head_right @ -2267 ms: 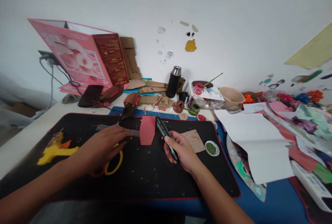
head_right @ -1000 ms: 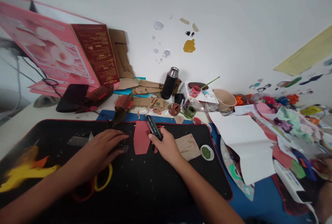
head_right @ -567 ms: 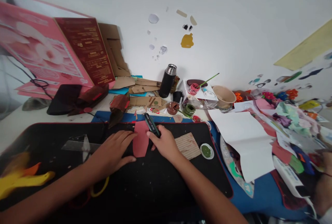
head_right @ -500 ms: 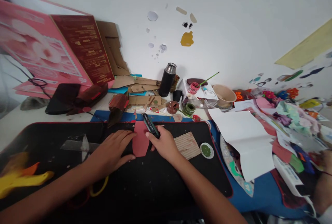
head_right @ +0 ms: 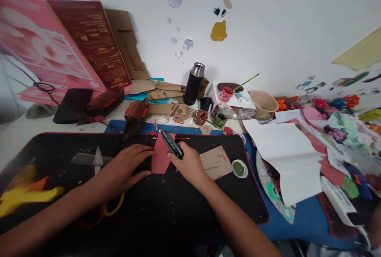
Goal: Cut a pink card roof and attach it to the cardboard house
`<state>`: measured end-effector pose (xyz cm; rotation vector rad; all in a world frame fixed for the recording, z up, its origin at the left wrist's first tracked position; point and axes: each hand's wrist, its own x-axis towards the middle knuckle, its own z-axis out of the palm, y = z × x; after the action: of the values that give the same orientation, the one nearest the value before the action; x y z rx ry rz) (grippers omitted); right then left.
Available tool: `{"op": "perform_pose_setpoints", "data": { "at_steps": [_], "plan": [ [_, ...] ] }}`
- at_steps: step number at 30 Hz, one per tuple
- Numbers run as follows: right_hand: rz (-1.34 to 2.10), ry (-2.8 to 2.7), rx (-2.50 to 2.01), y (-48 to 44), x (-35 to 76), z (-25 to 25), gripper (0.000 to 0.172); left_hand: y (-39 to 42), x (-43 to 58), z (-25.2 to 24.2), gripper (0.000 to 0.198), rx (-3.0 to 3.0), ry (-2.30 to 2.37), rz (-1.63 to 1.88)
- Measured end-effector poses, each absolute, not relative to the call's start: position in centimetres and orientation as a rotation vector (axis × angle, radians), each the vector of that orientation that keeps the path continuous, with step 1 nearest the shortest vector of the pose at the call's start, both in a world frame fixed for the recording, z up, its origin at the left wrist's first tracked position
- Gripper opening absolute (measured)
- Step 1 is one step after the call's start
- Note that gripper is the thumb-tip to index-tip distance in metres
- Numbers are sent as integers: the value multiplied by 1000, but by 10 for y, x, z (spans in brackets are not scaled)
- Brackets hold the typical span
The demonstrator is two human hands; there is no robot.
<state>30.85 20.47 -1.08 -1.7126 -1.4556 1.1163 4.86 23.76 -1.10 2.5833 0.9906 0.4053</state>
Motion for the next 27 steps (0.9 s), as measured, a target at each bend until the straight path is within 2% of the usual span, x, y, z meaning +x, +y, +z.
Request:
{"op": "perform_pose_setpoints", "data": {
  "at_steps": [7, 11, 14, 19, 27],
  "plan": [
    [1133, -1401, -1655, 203, 309, -11, 21, 252, 45, 2, 31, 2559, 1005, 476],
    [1152, -1304, -1624, 202, 306, -9, 24, 268, 65, 7, 36, 2646, 1075, 413],
    [1187, -1225, -1571, 198, 308, -9, 26, 279, 82, 6, 41, 2802, 1195, 222],
    [1152, -1293, -1540, 189, 312, -18, 21, 297, 104, 5, 28, 2873, 1269, 53],
    [1096, -1369, -1557, 187, 310, -17, 19, 315, 110, 39, 29, 2871, 1407, 15]
  ]
}}
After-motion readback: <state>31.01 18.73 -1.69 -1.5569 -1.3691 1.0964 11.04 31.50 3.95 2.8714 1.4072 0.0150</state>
